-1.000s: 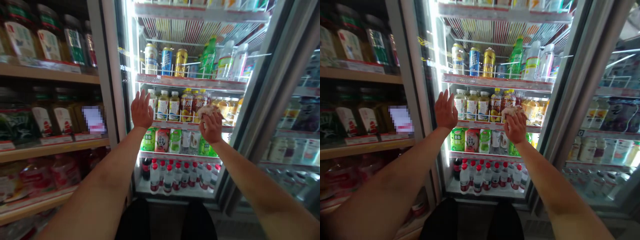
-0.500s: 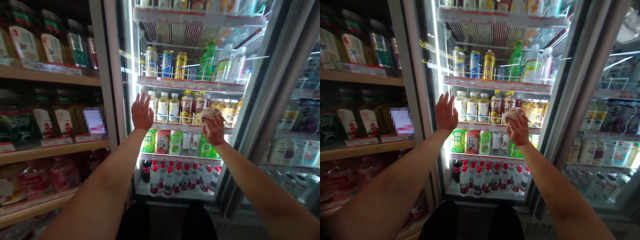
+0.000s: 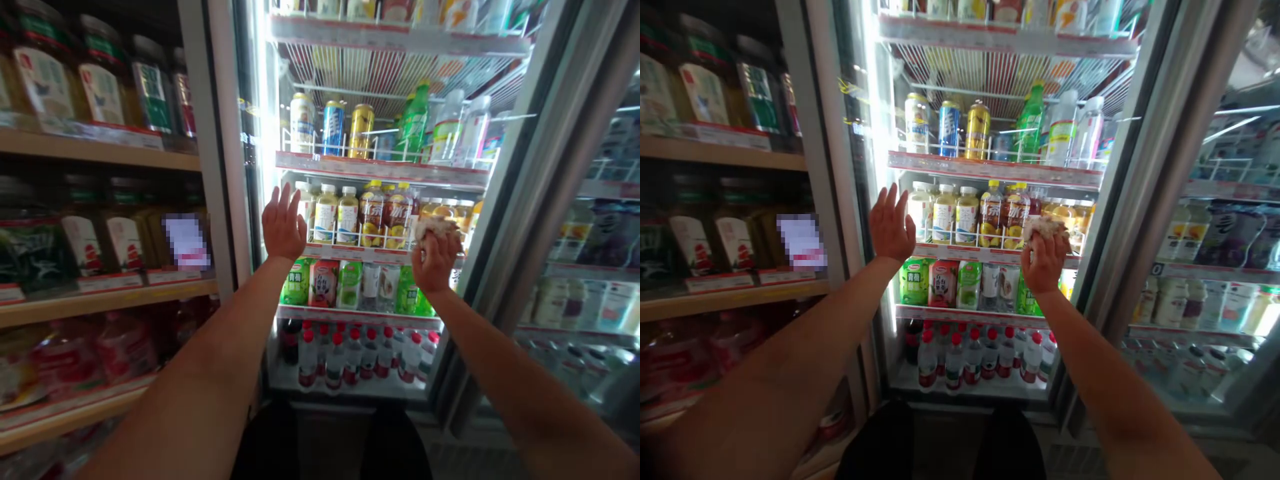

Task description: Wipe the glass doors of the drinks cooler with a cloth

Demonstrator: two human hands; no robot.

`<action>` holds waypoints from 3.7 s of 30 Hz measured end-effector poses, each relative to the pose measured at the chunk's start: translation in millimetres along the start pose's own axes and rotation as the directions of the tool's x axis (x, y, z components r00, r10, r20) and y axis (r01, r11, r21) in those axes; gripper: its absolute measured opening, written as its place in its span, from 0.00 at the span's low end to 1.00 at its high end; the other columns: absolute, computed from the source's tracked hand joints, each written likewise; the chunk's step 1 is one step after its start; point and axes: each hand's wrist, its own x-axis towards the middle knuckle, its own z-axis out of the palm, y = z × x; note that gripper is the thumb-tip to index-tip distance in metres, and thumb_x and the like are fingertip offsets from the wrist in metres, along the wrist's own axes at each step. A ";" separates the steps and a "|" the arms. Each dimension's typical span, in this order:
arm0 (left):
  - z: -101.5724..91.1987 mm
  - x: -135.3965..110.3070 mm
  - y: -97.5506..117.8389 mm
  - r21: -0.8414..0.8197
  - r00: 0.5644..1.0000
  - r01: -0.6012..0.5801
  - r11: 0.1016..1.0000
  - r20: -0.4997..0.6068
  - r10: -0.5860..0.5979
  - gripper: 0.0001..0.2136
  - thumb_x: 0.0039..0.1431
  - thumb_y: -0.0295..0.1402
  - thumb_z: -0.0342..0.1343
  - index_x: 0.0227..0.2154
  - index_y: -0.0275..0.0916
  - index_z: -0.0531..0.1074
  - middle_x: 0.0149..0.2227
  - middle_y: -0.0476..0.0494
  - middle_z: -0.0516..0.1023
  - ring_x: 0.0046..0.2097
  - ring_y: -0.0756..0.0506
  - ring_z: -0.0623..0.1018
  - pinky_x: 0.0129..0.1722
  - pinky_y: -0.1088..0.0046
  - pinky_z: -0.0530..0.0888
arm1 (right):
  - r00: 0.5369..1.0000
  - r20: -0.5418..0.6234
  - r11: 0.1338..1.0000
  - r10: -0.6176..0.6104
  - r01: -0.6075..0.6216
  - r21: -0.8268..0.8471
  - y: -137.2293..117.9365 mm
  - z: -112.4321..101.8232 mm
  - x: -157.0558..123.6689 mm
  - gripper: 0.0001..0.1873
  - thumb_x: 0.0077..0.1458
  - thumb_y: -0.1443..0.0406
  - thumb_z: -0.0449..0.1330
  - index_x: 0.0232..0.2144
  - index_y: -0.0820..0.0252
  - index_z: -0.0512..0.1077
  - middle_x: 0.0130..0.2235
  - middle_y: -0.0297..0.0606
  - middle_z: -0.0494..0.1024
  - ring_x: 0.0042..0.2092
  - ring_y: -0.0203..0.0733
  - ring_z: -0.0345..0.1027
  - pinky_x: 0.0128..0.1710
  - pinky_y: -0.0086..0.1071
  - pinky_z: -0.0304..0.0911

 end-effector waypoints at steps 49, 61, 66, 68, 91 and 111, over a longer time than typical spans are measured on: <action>-2.2 0.5 4.1 -0.041 0.998 0.061 0.997 0.013 -0.061 0.25 0.68 0.35 0.44 0.66 0.42 0.61 0.70 0.43 0.58 0.73 0.42 0.52 0.69 0.54 0.55 | 0.777 0.307 0.782 -0.549 0.348 0.517 -128.1 10.9 19.2 0.26 0.62 0.67 0.57 0.62 0.57 0.67 0.67 0.42 0.66 0.73 0.49 0.46 0.72 0.48 0.45; -3.1 1.8 5.6 -0.088 0.995 0.097 0.991 0.034 -0.095 0.25 0.67 0.35 0.45 0.66 0.41 0.62 0.70 0.42 0.58 0.73 0.39 0.52 0.70 0.53 0.53 | 0.744 0.265 0.748 -0.613 0.440 0.496 -143.4 19.4 31.5 0.25 0.64 0.64 0.56 0.63 0.57 0.66 0.69 0.39 0.61 0.73 0.49 0.43 0.73 0.48 0.37; -2.1 1.2 4.7 -0.074 0.996 0.084 0.994 0.021 -0.083 0.25 0.67 0.34 0.45 0.66 0.41 0.62 0.70 0.42 0.58 0.72 0.40 0.53 0.70 0.53 0.53 | 0.756 0.306 0.774 -0.578 0.388 0.500 -150.6 21.5 40.5 0.26 0.65 0.64 0.56 0.64 0.57 0.65 0.70 0.40 0.59 0.73 0.48 0.42 0.73 0.48 0.37; -2.6 1.2 5.0 -0.066 0.996 0.084 0.994 0.025 -0.083 0.25 0.67 0.34 0.45 0.66 0.42 0.62 0.70 0.43 0.57 0.72 0.40 0.53 0.70 0.53 0.53 | 0.765 0.305 0.780 -0.567 0.379 0.499 -151.2 21.5 37.4 0.27 0.64 0.65 0.57 0.64 0.57 0.65 0.70 0.40 0.59 0.74 0.49 0.41 0.74 0.48 0.36; -3.8 0.7 5.5 -0.037 0.998 0.068 0.997 0.007 -0.068 0.25 0.66 0.33 0.46 0.66 0.42 0.62 0.70 0.43 0.59 0.72 0.41 0.53 0.69 0.55 0.56 | 0.784 0.312 0.802 -0.536 0.359 0.477 -90.4 10.1 36.8 0.22 0.64 0.66 0.56 0.59 0.55 0.71 0.65 0.39 0.68 0.73 0.48 0.45 0.72 0.51 0.47; -3.1 0.0 5.3 -0.009 0.999 0.048 0.999 -0.013 -0.048 0.25 0.67 0.32 0.45 0.66 0.42 0.62 0.69 0.43 0.60 0.72 0.41 0.54 0.68 0.55 0.57 | 0.845 0.299 0.878 -0.444 0.344 0.332 -69.2 2.7 41.8 0.17 0.64 0.64 0.56 0.52 0.58 0.76 0.59 0.42 0.76 0.68 0.53 0.57 0.68 0.48 0.53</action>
